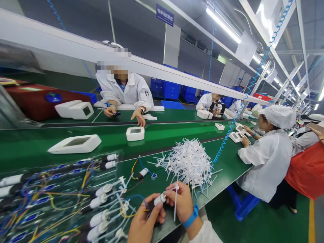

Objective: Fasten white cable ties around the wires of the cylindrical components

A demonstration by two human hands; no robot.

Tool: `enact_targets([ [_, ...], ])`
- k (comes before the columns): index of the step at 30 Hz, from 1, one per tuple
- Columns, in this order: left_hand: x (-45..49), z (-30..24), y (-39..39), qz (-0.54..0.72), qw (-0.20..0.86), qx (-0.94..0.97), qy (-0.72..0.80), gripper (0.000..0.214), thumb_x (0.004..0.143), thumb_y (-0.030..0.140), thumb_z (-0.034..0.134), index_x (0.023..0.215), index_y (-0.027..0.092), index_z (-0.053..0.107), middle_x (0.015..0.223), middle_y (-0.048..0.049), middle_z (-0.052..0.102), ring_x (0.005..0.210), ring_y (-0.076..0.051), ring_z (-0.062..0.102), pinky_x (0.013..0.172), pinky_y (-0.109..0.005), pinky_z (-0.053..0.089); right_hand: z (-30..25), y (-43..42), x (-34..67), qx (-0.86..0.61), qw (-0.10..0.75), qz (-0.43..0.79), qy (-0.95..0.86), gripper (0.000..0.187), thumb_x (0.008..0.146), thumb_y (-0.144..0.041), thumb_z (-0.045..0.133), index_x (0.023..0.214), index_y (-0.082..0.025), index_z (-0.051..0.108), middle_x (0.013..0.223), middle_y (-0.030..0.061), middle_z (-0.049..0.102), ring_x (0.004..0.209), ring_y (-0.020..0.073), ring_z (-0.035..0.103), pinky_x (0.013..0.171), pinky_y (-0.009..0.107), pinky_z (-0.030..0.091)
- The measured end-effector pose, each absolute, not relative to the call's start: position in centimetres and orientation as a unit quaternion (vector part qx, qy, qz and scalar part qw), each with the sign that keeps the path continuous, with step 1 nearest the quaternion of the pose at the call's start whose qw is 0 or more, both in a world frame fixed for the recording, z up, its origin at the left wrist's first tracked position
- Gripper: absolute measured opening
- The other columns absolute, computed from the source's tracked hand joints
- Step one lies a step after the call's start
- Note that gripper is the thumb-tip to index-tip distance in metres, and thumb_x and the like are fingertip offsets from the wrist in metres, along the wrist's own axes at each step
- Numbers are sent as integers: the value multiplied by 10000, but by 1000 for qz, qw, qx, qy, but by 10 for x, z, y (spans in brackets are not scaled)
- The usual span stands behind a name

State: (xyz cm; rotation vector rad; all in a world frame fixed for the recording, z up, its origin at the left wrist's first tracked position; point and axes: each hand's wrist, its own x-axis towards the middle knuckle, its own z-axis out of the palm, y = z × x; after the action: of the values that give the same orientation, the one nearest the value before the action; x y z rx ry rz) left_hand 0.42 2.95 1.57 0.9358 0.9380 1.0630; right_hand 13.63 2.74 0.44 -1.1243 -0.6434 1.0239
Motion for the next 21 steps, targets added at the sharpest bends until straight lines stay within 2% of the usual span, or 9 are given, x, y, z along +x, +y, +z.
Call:
enact_targets([
  [3,2,17,33,447,678,413,412,791,633,835,909,1059,207,690,614,15,701,530,-198,650,539,-299,573,5,24,139,-496,667,476,-288,344,671,-414,977,823,-173,783,545,-25,663,451,101,485,475,221,326],
  [10,2,13,36,445,680,414,411,767,668,847,875,1045,208,684,631,11,702,518,-180,621,524,-283,545,7,23,139,-456,681,495,-288,342,655,-430,999,777,-196,781,615,4,722,549,162,628,527,257,456],
  [15,1,10,34,439,673,427,415,767,689,860,853,1049,206,677,647,17,697,521,-177,608,537,-293,522,6,22,141,-442,687,500,-288,303,663,-392,996,751,-194,784,678,7,742,540,132,586,535,250,440],
  [21,0,3,36,437,658,469,394,668,810,792,810,1084,199,670,686,18,703,566,-166,614,575,-276,506,8,21,143,-424,690,514,-284,255,670,-305,965,757,-199,750,792,20,774,599,137,605,575,258,456],
])
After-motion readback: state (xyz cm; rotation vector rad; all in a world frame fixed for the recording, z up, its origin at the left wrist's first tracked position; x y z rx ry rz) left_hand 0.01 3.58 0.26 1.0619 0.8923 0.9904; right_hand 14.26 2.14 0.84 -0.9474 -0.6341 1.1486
